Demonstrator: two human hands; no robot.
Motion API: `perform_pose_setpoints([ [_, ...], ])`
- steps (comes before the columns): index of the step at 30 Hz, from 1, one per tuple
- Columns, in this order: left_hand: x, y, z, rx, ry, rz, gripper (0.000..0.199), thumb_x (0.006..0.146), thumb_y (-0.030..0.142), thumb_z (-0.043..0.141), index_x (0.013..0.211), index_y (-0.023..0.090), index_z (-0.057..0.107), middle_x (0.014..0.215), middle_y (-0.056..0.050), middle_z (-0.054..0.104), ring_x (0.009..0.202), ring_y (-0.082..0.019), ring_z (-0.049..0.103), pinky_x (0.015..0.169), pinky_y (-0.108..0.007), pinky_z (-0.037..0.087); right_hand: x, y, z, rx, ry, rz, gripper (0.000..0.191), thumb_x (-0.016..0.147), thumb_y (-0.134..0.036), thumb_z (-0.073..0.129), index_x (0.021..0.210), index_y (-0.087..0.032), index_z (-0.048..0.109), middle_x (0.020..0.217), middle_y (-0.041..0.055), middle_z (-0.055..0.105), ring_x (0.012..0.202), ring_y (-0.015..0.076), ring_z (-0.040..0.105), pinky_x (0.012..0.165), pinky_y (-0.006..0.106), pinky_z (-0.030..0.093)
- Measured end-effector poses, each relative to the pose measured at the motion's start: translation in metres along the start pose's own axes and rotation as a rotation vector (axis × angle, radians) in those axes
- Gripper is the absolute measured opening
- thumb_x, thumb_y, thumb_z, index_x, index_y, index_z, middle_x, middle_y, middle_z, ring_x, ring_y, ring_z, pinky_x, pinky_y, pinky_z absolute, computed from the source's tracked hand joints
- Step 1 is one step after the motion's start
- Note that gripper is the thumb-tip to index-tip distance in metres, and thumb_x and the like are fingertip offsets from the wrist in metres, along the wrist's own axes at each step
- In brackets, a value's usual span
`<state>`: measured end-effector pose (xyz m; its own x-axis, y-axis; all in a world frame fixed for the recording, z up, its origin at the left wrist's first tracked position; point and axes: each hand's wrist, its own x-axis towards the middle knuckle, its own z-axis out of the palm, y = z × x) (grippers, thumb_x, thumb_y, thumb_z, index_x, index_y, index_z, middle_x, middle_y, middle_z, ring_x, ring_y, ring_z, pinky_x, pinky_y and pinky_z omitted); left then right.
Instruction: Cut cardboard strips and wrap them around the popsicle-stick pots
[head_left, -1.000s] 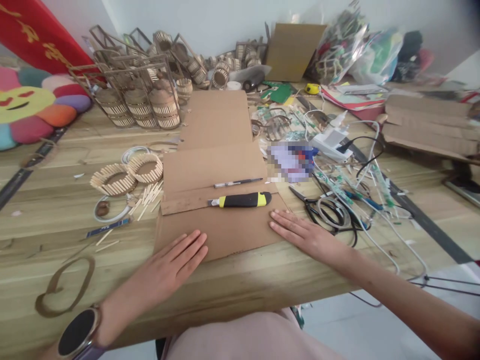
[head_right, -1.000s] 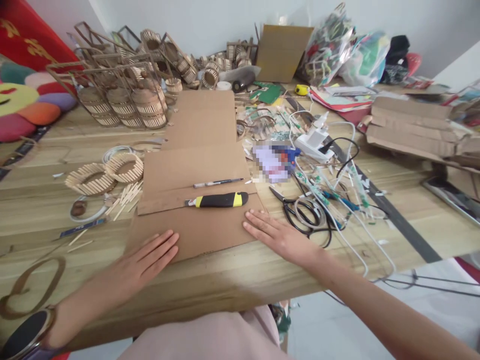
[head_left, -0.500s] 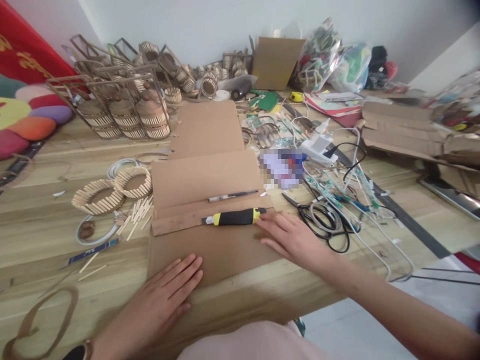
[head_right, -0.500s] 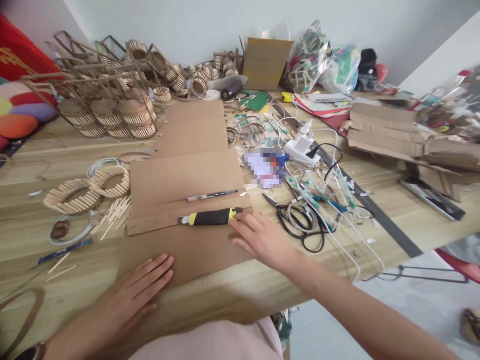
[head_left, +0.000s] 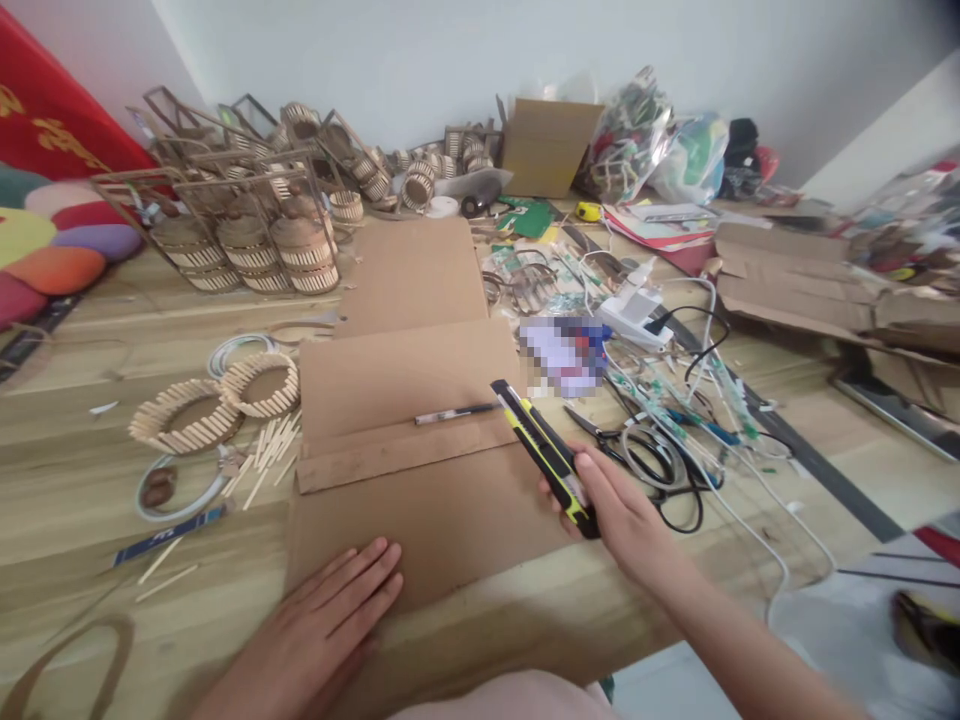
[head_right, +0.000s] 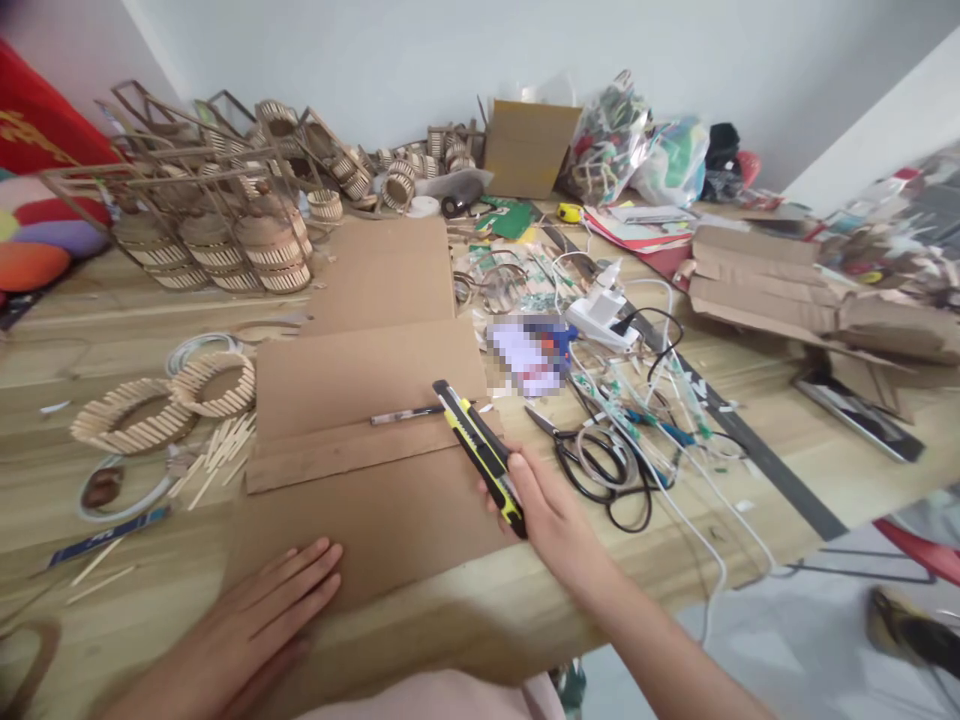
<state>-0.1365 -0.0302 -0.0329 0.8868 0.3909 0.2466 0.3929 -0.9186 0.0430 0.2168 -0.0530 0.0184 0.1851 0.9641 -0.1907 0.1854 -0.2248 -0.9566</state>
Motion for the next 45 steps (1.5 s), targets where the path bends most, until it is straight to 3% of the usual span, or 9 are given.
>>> perform_pose_setpoints([
  [3,-0.005,-0.002,0.009,0.035,0.034,0.016,0.046,0.101,0.022,0.043,0.147,0.024,0.047,0.150,0.001,0.052,0.140,-0.015,0.045,0.114,-0.028,0.041,-0.024,0.003,-0.002,0.392,0.006,0.206,0.048,0.082,-0.063,0.067,0.103,-0.019,0.064,0.084,0.0073,0.067,0.055,0.0101,0.049,0.042,0.020,0.038],
  [9,-0.004,-0.004,0.012,0.028,0.073,0.028,0.045,0.103,0.028,0.041,0.148,0.024,0.045,0.149,0.000,0.053,0.141,-0.014,0.044,0.116,-0.027,0.038,-0.039,0.015,0.001,0.615,0.080,0.313,0.043,0.068,-0.053,0.085,0.082,-0.018,0.064,0.071,0.0007,0.062,0.049,0.0042,0.038,0.036,0.014,0.027],
  [17,0.000,-0.004,0.005,-0.002,0.048,0.029,0.051,0.102,0.030,0.046,0.152,0.023,0.038,0.147,-0.002,0.054,0.134,-0.017,0.053,0.107,-0.028,0.050,-0.045,0.020,-0.002,0.566,0.163,0.433,0.054,0.061,-0.065,0.082,0.074,-0.016,0.063,0.051,-0.0055,0.051,0.036,0.0006,0.029,0.030,0.012,0.020],
  [26,-0.001,-0.005,0.008,-0.029,0.034,0.021,0.053,0.102,0.034,0.047,0.153,0.025,0.036,0.149,-0.002,0.053,0.135,-0.018,0.052,0.106,-0.028,0.050,-0.057,0.026,-0.020,0.593,0.221,0.512,0.063,0.054,-0.074,0.081,0.070,-0.018,0.056,0.047,-0.0084,0.044,0.035,0.0004,0.026,0.030,0.012,0.018],
  [32,0.005,-0.005,-0.004,0.006,0.020,0.043,0.054,0.102,0.031,0.044,0.155,0.025,0.034,0.146,-0.001,0.056,0.130,-0.016,0.057,0.104,-0.025,0.051,-0.067,0.028,-0.020,0.521,0.362,0.328,0.051,0.067,-0.066,0.079,0.084,-0.022,0.057,0.066,-0.0024,0.065,0.047,0.0079,0.051,0.042,0.018,0.040],
  [34,0.007,-0.004,-0.008,-0.015,-0.002,0.026,0.056,0.102,0.031,0.045,0.156,0.027,0.031,0.146,0.000,0.056,0.129,-0.017,0.058,0.103,-0.026,0.052,-0.069,0.028,-0.024,0.512,0.319,0.332,0.047,0.070,-0.060,0.079,0.093,-0.024,0.059,0.084,0.0018,0.072,0.062,0.0142,0.063,0.054,0.025,0.051],
  [37,0.008,-0.003,-0.011,-0.016,-0.029,0.010,0.058,0.102,0.032,0.045,0.157,0.028,0.028,0.146,0.000,0.056,0.127,-0.018,0.060,0.102,-0.027,0.053,-0.073,0.031,-0.032,0.492,0.204,0.362,0.045,0.074,-0.056,0.077,0.101,-0.024,0.061,0.097,0.0045,0.071,0.070,0.0166,0.065,0.060,0.030,0.055],
  [41,0.009,-0.004,-0.010,0.014,-0.011,0.040,0.056,0.102,0.031,0.045,0.156,0.027,0.031,0.145,-0.001,0.057,0.126,-0.018,0.060,0.099,-0.026,0.054,-0.076,0.033,-0.041,0.379,0.156,0.323,0.045,0.078,-0.062,0.073,0.094,-0.022,0.059,0.072,-0.0020,0.064,0.051,0.0084,0.048,0.044,0.020,0.041],
  [45,0.008,-0.003,-0.007,0.006,0.006,0.028,0.056,0.102,0.032,0.044,0.156,0.027,0.029,0.145,0.000,0.057,0.129,-0.017,0.058,0.102,-0.025,0.053,-0.075,0.027,-0.041,0.290,0.146,0.308,0.049,0.076,-0.068,0.070,0.080,-0.022,0.054,0.051,-0.0063,0.050,0.046,0.0084,0.040,0.042,0.019,0.035],
])
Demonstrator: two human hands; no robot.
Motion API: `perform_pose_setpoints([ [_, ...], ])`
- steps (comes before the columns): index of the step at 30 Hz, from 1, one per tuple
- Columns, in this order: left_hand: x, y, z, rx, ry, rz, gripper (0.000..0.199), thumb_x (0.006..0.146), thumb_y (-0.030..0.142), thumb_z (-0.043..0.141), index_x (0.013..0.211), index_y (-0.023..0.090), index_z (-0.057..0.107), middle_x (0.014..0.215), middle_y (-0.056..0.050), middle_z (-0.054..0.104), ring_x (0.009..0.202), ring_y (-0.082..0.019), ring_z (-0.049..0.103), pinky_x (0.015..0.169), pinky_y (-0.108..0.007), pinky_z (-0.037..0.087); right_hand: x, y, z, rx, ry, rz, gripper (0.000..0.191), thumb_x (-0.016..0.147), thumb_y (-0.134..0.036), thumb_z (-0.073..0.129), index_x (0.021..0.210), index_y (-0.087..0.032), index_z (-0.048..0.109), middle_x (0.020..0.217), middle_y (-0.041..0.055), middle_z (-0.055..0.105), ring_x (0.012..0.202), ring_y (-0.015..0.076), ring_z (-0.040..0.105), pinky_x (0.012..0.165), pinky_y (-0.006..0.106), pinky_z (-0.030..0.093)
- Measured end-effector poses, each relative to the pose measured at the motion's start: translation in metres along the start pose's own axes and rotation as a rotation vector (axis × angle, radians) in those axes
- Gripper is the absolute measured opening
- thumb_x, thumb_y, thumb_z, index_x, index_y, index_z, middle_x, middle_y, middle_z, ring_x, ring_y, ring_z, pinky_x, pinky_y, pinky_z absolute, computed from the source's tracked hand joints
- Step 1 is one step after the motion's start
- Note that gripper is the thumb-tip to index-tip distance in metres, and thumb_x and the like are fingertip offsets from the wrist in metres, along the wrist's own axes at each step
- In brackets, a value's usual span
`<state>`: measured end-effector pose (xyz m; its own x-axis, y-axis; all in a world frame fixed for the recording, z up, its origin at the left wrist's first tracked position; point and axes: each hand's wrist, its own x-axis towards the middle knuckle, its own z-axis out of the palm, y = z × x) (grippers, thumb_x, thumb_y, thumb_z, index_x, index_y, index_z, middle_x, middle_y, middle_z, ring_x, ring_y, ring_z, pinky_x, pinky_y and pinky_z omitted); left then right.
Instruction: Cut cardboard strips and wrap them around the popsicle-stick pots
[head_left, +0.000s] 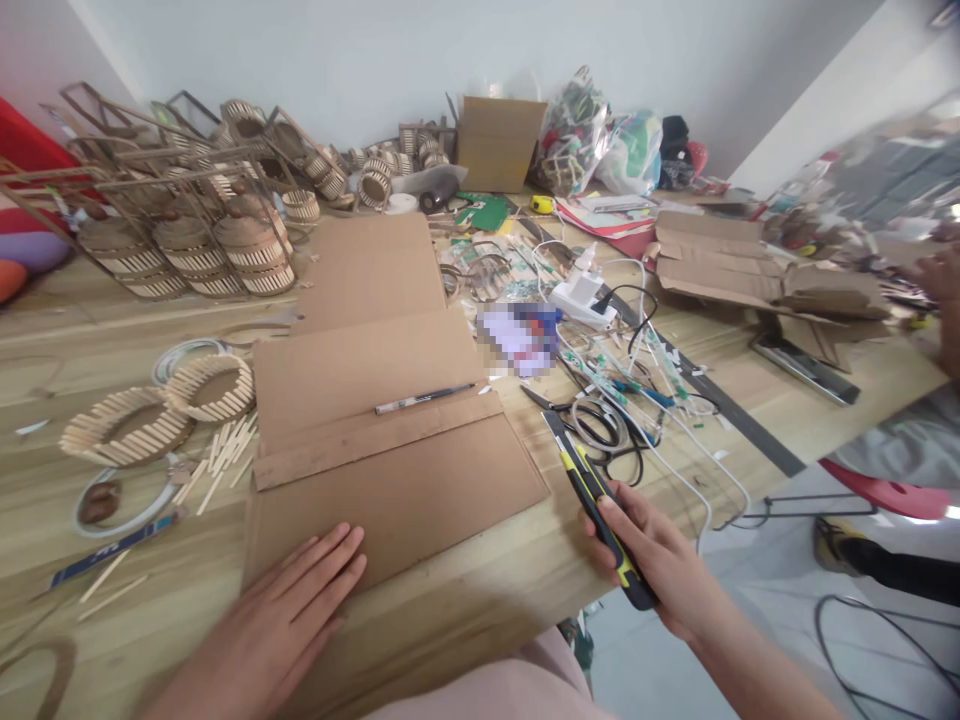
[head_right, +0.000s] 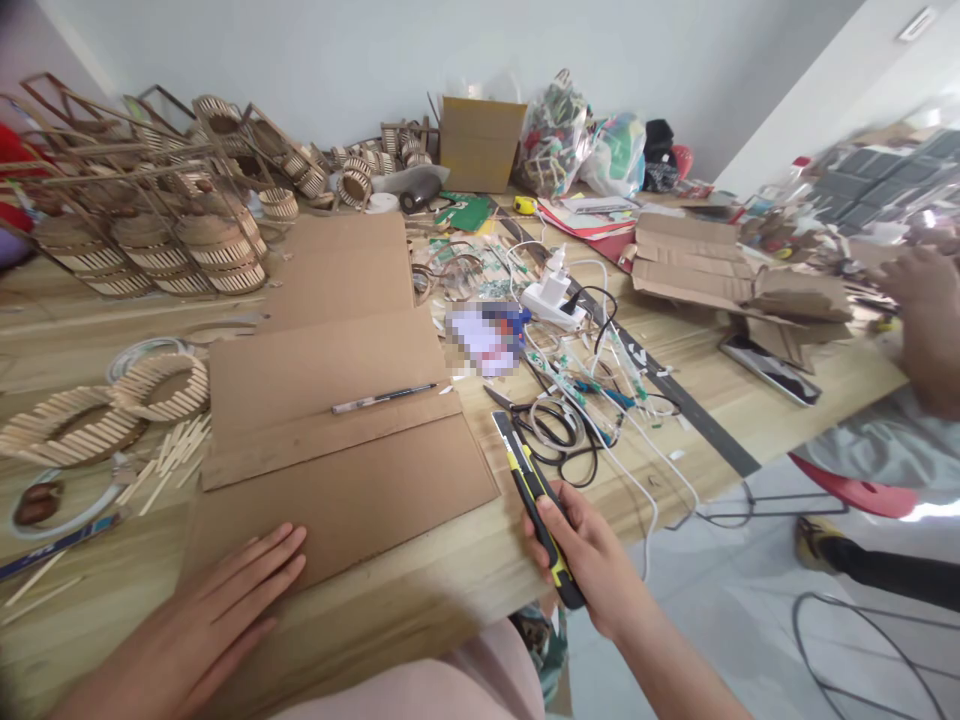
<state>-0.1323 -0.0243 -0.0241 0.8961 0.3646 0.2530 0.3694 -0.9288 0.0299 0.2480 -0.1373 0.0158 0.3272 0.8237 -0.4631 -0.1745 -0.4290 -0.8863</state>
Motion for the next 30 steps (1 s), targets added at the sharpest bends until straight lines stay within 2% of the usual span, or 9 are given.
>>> perform_pose_setpoints([
  [3,0.001,0.001,-0.001,0.000,0.014,0.003,0.057,0.102,0.034,0.046,0.156,0.026,0.030,0.144,0.000,0.058,0.127,-0.017,0.059,0.101,-0.025,0.053,0.000,-0.002,0.000,0.002,-0.001,0.008,0.051,0.073,-0.069,0.072,0.078,-0.022,0.052,0.051,-0.0067,0.050,0.045,0.0074,0.039,0.041,0.019,0.035],
  [7,0.005,0.000,-0.007,0.036,0.004,0.017,0.052,0.101,0.036,0.047,0.152,0.025,0.040,0.142,-0.001,0.060,0.125,-0.018,0.060,0.097,-0.027,0.055,0.003,-0.003,-0.011,-0.029,-0.012,0.047,0.053,0.071,-0.069,0.074,0.080,-0.021,0.054,0.065,-0.0038,0.060,0.044,0.0059,0.042,0.040,0.019,0.037],
  [10,0.010,-0.002,-0.009,0.009,-0.008,0.017,0.041,0.100,0.036,0.049,0.140,0.026,0.056,0.137,-0.001,0.064,0.123,-0.019,0.060,0.098,-0.029,0.053,0.006,-0.009,-0.028,-0.118,-0.033,0.058,0.052,0.071,-0.061,0.076,0.100,-0.022,0.058,0.067,-0.0042,0.060,0.048,0.0094,0.050,0.042,0.022,0.042],
  [13,0.021,-0.003,-0.006,-0.026,0.023,0.014,0.028,0.101,0.032,0.047,0.117,0.024,0.069,0.124,-0.003,0.069,0.116,-0.020,0.061,0.096,-0.031,0.051,0.014,-0.017,-0.047,-0.319,-0.027,0.027,0.064,0.068,-0.048,0.080,0.121,-0.023,0.054,0.063,-0.0071,0.056,0.048,0.0137,0.054,0.043,0.026,0.046],
  [15,0.032,-0.003,-0.005,-0.021,0.053,0.011,0.030,0.103,0.030,0.043,0.103,0.021,0.071,0.110,-0.005,0.071,0.106,-0.021,0.062,0.090,-0.034,0.051,0.021,-0.021,-0.059,-0.542,-0.004,-0.089,0.062,0.069,-0.041,0.076,0.124,-0.025,0.053,0.069,-0.0044,0.062,0.053,0.0166,0.058,0.046,0.029,0.049],
  [19,0.063,-0.002,-0.009,0.023,0.045,0.063,0.037,0.105,0.029,0.036,0.088,0.019,0.068,0.080,-0.004,0.065,0.077,-0.019,0.060,0.071,-0.033,0.048,0.035,-0.021,-0.078,-0.982,0.031,-0.454,0.042,0.077,-0.030,0.060,0.118,-0.026,0.055,0.095,0.0040,0.073,0.079,0.0239,0.070,0.067,0.034,0.056],
  [23,0.092,0.001,-0.013,0.089,0.035,0.131,0.041,0.106,0.028,0.033,0.084,0.017,0.066,0.069,-0.002,0.059,0.062,-0.017,0.053,0.058,-0.030,0.041,0.045,-0.021,-0.086,-1.224,-0.033,-0.599,0.029,0.085,-0.032,0.054,0.112,-0.023,0.058,0.106,0.0089,0.069,0.091,0.0252,0.070,0.074,0.035,0.058],
  [27,0.115,0.008,-0.008,0.087,0.053,0.170,0.040,0.105,0.029,0.033,0.087,0.016,0.066,0.068,-0.003,0.060,0.061,-0.018,0.055,0.057,-0.031,0.043,0.055,-0.021,-0.086,-1.360,-0.043,-0.725,0.032,0.092,-0.034,0.051,0.119,-0.021,0.060,0.109,0.0120,0.065,0.098,0.0268,0.068,0.081,0.040,0.058],
  [30,0.131,0.013,0.000,0.054,0.142,0.216,0.034,0.105,0.029,0.037,0.099,0.013,0.066,0.090,-0.008,0.069,0.083,-0.021,0.065,0.075,-0.035,0.052,0.061,-0.020,-0.085,-1.422,-0.059,-0.800,0.033,0.094,-0.032,0.051,0.122,-0.019,0.061,0.110,0.0128,0.066,0.103,0.0291,0.064,0.088,0.045,0.055],
])
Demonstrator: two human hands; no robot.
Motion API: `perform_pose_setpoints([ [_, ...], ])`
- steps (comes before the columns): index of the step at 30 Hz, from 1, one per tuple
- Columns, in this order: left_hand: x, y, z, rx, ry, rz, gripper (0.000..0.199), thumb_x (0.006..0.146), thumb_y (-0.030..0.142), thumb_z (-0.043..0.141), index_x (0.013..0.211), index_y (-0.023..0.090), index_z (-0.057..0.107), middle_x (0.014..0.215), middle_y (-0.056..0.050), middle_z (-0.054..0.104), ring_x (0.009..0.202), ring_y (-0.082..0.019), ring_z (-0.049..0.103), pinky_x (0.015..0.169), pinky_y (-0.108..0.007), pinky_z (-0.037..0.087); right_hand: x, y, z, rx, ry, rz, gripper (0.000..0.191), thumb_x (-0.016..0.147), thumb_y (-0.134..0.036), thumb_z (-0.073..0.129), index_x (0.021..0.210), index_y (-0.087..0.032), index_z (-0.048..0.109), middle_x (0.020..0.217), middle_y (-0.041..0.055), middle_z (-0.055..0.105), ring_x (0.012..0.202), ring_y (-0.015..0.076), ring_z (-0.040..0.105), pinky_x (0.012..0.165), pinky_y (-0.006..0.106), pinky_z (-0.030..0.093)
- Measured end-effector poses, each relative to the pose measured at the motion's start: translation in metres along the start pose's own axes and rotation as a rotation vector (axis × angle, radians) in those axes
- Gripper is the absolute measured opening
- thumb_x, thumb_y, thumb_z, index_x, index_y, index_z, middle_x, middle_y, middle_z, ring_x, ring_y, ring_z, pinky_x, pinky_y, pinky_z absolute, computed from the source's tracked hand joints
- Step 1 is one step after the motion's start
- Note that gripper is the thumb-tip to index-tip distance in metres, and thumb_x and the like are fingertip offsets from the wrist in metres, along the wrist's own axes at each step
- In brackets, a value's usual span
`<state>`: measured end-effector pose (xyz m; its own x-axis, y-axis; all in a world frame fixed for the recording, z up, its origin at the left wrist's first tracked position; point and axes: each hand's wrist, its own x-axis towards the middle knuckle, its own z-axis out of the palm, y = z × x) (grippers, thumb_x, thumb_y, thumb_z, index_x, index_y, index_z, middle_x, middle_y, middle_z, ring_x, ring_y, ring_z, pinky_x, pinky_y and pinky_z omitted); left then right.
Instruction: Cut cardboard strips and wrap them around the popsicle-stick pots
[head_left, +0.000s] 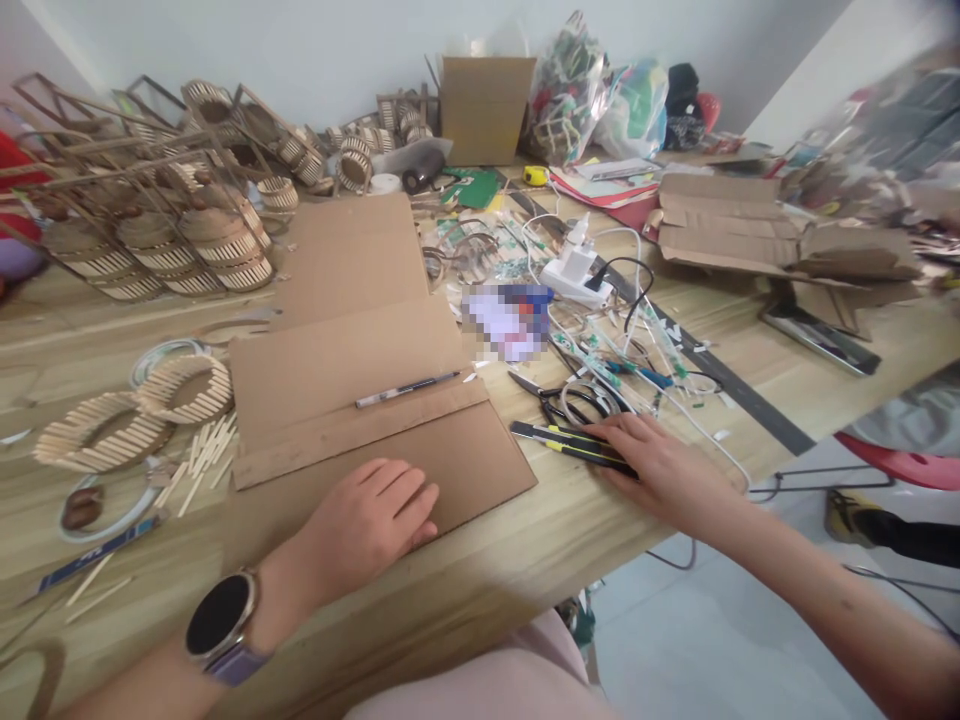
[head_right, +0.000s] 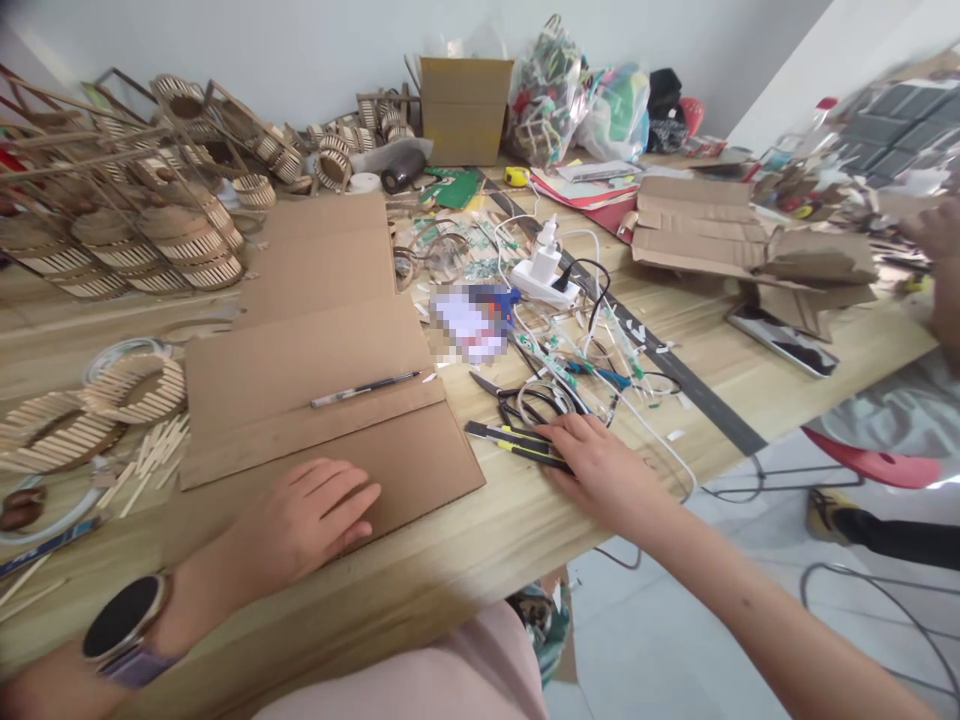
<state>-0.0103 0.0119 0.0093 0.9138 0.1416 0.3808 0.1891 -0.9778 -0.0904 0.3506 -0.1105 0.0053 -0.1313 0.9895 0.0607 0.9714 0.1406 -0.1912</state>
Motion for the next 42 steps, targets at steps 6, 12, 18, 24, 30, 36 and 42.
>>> perform_pose_setpoints([
  [6,0.019,-0.001,0.019,-0.059,-0.041,0.107,0.044,0.106,0.042,0.034,0.132,0.012,0.054,0.143,-0.015,0.055,0.139,-0.028,0.044,0.115,-0.045,0.037,0.004,0.001,0.000,0.027,-0.017,-0.037,0.037,0.095,-0.029,0.050,0.129,-0.019,0.061,0.114,0.0134,0.065,0.104,0.0281,0.061,0.091,0.046,0.054],
  [12,0.013,-0.003,0.025,-0.179,-0.135,0.152,0.077,0.099,0.066,0.019,0.155,0.014,0.026,0.160,-0.014,0.034,0.154,-0.029,0.009,0.124,-0.048,0.012,0.001,-0.002,0.000,0.074,-0.073,-0.047,0.040,0.095,-0.026,0.046,0.132,-0.018,0.058,0.118,0.0144,0.064,0.108,0.0294,0.059,0.094,0.049,0.052],
  [18,0.007,-0.002,0.024,-0.250,-0.215,0.209,0.083,0.098,0.068,0.018,0.160,0.013,0.009,0.163,-0.009,0.029,0.155,-0.025,0.002,0.125,-0.046,-0.001,-0.010,-0.011,0.003,0.106,-0.081,-0.051,0.037,0.096,-0.027,0.045,0.130,-0.020,0.058,0.120,0.0144,0.061,0.107,0.0292,0.059,0.093,0.049,0.052],
  [24,0.005,0.002,0.030,-0.299,-0.286,0.233,0.086,0.097,0.070,0.018,0.160,0.013,0.008,0.163,-0.009,0.028,0.155,-0.025,0.005,0.125,-0.045,-0.001,-0.024,-0.020,0.009,0.107,-0.100,-0.032,0.039,0.096,-0.025,0.044,0.134,-0.024,0.056,0.121,0.0128,0.060,0.107,0.0291,0.057,0.090,0.048,0.051],
  [30,-0.001,0.008,0.034,-0.352,-0.376,0.247,0.085,0.096,0.072,0.019,0.159,0.015,0.016,0.162,-0.010,0.029,0.154,-0.025,0.013,0.125,-0.046,-0.001,-0.038,-0.027,0.018,0.140,-0.112,-0.084,0.045,0.097,-0.020,0.043,0.141,-0.023,0.050,0.122,0.0135,0.059,0.107,0.0275,0.056,0.087,0.043,0.053],
  [36,-0.002,0.013,0.038,-0.385,-0.408,0.250,0.083,0.097,0.070,0.022,0.159,0.015,0.017,0.163,-0.008,0.028,0.154,-0.025,0.013,0.125,-0.044,0.002,-0.040,-0.024,0.020,0.025,-0.106,-0.142,0.051,0.098,-0.019,0.043,0.148,-0.027,0.046,0.119,0.0127,0.060,0.103,0.0270,0.056,0.084,0.042,0.053],
  [42,-0.003,0.012,0.039,-0.394,-0.353,0.250,0.073,0.101,0.061,0.026,0.158,0.015,0.020,0.161,-0.009,0.034,0.153,-0.024,0.018,0.125,-0.045,0.010,-0.038,-0.024,0.015,-0.052,-0.110,-0.165,0.051,0.096,-0.019,0.047,0.146,-0.028,0.049,0.119,0.0127,0.061,0.104,0.0277,0.058,0.084,0.042,0.053],
])
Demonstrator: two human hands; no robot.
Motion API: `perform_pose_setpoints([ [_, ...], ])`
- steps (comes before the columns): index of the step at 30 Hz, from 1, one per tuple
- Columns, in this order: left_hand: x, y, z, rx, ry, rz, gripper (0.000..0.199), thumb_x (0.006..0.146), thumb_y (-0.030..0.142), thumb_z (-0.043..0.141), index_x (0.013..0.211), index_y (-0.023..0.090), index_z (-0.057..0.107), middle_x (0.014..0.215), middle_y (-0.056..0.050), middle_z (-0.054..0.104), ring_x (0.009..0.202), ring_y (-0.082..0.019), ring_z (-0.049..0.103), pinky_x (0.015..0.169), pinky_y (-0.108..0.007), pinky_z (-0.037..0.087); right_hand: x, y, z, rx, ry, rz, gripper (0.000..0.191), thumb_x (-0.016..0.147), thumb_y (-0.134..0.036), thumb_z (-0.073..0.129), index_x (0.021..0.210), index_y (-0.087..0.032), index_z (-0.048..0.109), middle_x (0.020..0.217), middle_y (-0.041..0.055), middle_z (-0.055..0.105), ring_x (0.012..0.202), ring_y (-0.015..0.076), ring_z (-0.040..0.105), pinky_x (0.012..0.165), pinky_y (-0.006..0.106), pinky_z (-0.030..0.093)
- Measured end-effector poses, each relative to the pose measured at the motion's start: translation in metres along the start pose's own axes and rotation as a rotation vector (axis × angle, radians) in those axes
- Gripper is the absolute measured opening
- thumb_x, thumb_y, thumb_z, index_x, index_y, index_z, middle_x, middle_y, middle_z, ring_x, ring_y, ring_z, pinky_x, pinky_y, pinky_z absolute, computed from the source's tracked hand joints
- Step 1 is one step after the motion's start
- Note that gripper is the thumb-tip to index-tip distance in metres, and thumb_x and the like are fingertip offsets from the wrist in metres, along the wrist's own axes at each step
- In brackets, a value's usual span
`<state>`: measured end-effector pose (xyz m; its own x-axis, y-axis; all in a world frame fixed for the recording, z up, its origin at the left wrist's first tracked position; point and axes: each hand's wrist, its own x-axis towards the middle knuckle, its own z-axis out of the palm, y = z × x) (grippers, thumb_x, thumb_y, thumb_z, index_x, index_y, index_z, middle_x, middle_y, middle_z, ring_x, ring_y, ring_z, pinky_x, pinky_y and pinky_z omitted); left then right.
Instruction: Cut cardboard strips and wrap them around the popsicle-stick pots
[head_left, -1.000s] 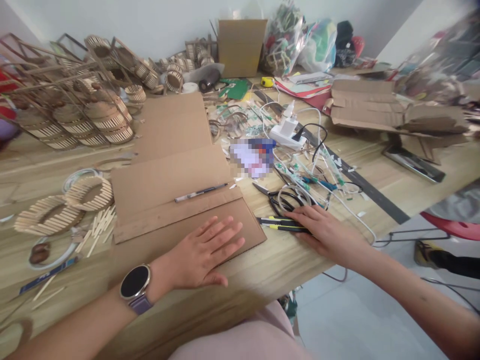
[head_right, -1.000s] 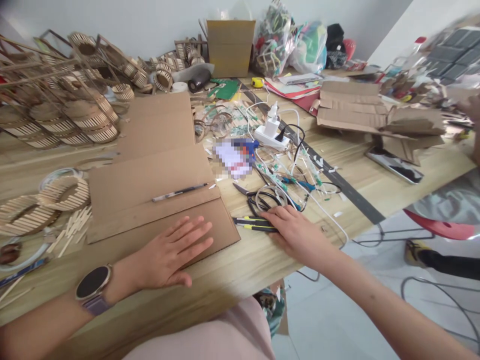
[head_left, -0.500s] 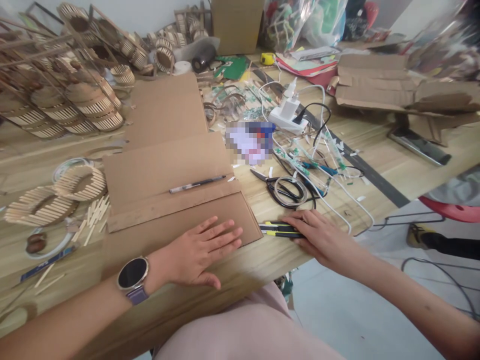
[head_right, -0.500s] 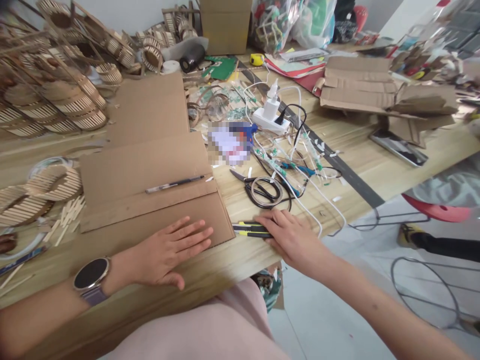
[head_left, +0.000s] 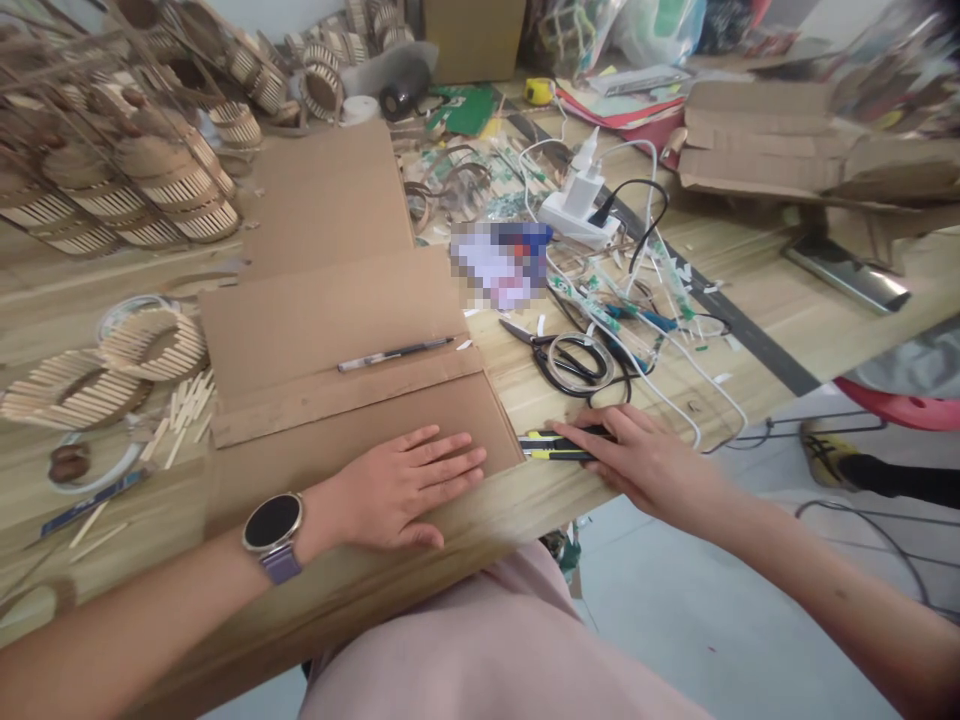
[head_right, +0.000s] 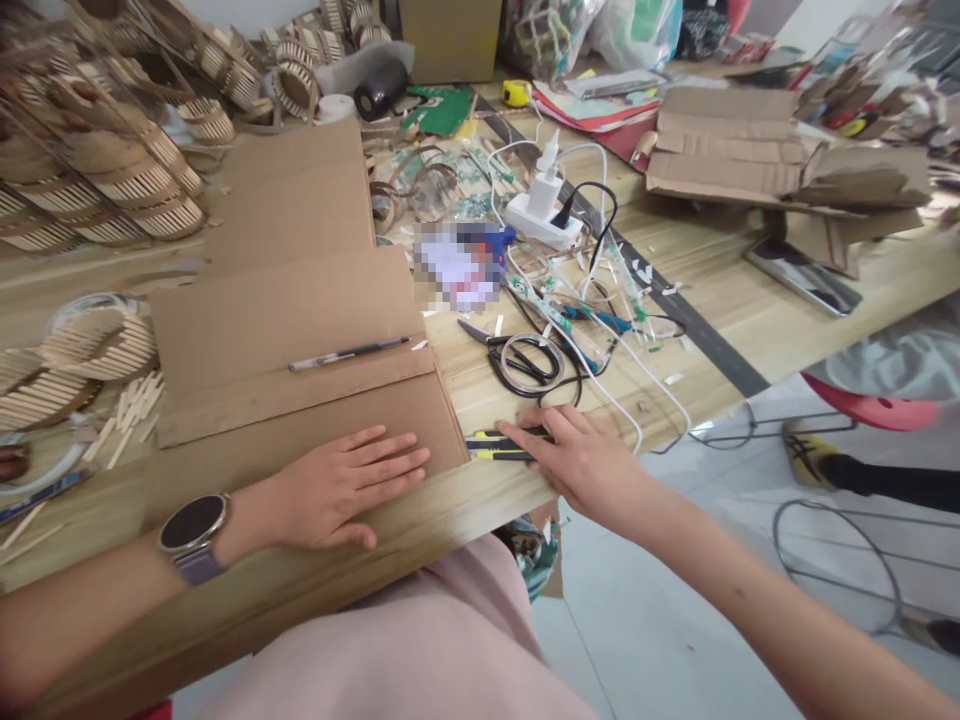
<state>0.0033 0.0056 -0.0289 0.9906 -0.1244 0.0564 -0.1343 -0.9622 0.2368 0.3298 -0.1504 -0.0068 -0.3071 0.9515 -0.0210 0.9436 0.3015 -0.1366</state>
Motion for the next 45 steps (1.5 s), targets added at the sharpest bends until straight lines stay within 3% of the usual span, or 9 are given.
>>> perform_pose_setpoints([
  [6,0.003,-0.003,0.000,0.016,0.009,-0.038,0.048,0.106,0.027,0.028,0.154,0.022,0.032,0.160,-0.001,0.036,0.153,-0.016,0.018,0.126,-0.039,0.007,0.004,0.005,-0.002,-0.031,-0.023,-0.031,0.053,0.093,-0.014,0.045,0.145,-0.023,0.049,0.121,0.0143,0.060,0.104,0.0285,0.060,0.083,0.041,0.054],
  [20,0.008,-0.005,-0.001,0.029,-0.002,-0.048,0.047,0.105,0.024,0.031,0.152,0.022,0.034,0.160,-0.001,0.036,0.153,-0.016,0.017,0.125,-0.039,0.008,-0.004,0.002,-0.004,0.118,-0.031,0.035,0.050,0.095,-0.020,0.044,0.144,-0.024,0.049,0.123,0.0147,0.060,0.105,0.0277,0.063,0.088,0.045,0.055],
  [23,0.008,-0.005,-0.001,0.040,-0.004,-0.041,0.048,0.105,0.023,0.030,0.152,0.022,0.034,0.160,-0.001,0.036,0.153,-0.017,0.017,0.125,-0.039,0.008,-0.001,-0.002,-0.010,0.233,-0.095,0.080,0.050,0.092,-0.021,0.048,0.142,-0.024,0.050,0.122,0.0133,0.062,0.103,0.0257,0.066,0.086,0.041,0.056],
  [27,0.007,-0.005,-0.001,0.044,0.004,-0.044,0.049,0.105,0.022,0.030,0.153,0.022,0.032,0.160,-0.001,0.035,0.153,-0.017,0.015,0.125,-0.038,0.007,0.004,-0.006,-0.025,0.436,-0.256,0.351,0.048,0.080,-0.026,0.061,0.127,-0.021,0.054,0.108,0.0103,0.070,0.092,0.0261,0.070,0.077,0.038,0.057],
  [30,0.006,-0.005,0.000,0.045,0.011,-0.052,0.049,0.105,0.022,0.031,0.154,0.022,0.032,0.160,-0.001,0.036,0.154,-0.017,0.014,0.125,-0.038,0.008,0.002,-0.006,-0.036,0.843,-0.476,0.552,0.033,0.078,-0.038,0.066,0.105,-0.022,0.055,0.083,0.0040,0.069,0.073,0.0222,0.068,0.063,0.033,0.056],
  [32,0.006,-0.005,0.001,0.050,0.025,-0.053,0.050,0.104,0.022,0.032,0.154,0.022,0.031,0.160,-0.002,0.037,0.154,-0.017,0.015,0.125,-0.039,0.010,-0.002,-0.007,-0.041,1.135,-0.542,0.569,0.038,0.080,-0.050,0.067,0.100,-0.022,0.052,0.080,0.0016,0.064,0.064,0.0174,0.064,0.057,0.030,0.053],
  [35,0.006,-0.005,0.002,0.053,0.044,-0.042,0.050,0.103,0.021,0.035,0.153,0.021,0.033,0.159,-0.003,0.038,0.154,-0.018,0.015,0.125,-0.040,0.012,-0.010,-0.010,-0.040,1.314,-0.444,0.536,0.048,0.085,-0.066,0.059,0.098,-0.020,0.053,0.084,0.0016,0.060,0.060,0.0118,0.057,0.057,0.028,0.049],
  [40,0.006,-0.005,0.002,0.049,0.044,-0.036,0.050,0.102,0.020,0.037,0.152,0.020,0.034,0.159,-0.003,0.038,0.154,-0.019,0.015,0.125,-0.041,0.010,-0.017,-0.024,-0.028,1.276,-0.260,0.572,0.052,0.088,-0.072,0.049,0.080,-0.020,0.049,0.073,-0.0026,0.052,0.052,0.0079,0.047,0.051,0.025,0.041],
  [45,0.005,-0.004,0.003,0.049,0.028,-0.049,0.054,0.100,0.017,0.038,0.153,0.022,0.032,0.158,-0.004,0.040,0.153,-0.019,0.016,0.125,-0.042,0.014,-0.017,-0.033,-0.019,1.299,-0.211,0.657,0.055,0.086,-0.075,0.050,0.076,-0.021,0.047,0.066,-0.0049,0.049,0.047,0.0066,0.043,0.044,0.023,0.035],
])
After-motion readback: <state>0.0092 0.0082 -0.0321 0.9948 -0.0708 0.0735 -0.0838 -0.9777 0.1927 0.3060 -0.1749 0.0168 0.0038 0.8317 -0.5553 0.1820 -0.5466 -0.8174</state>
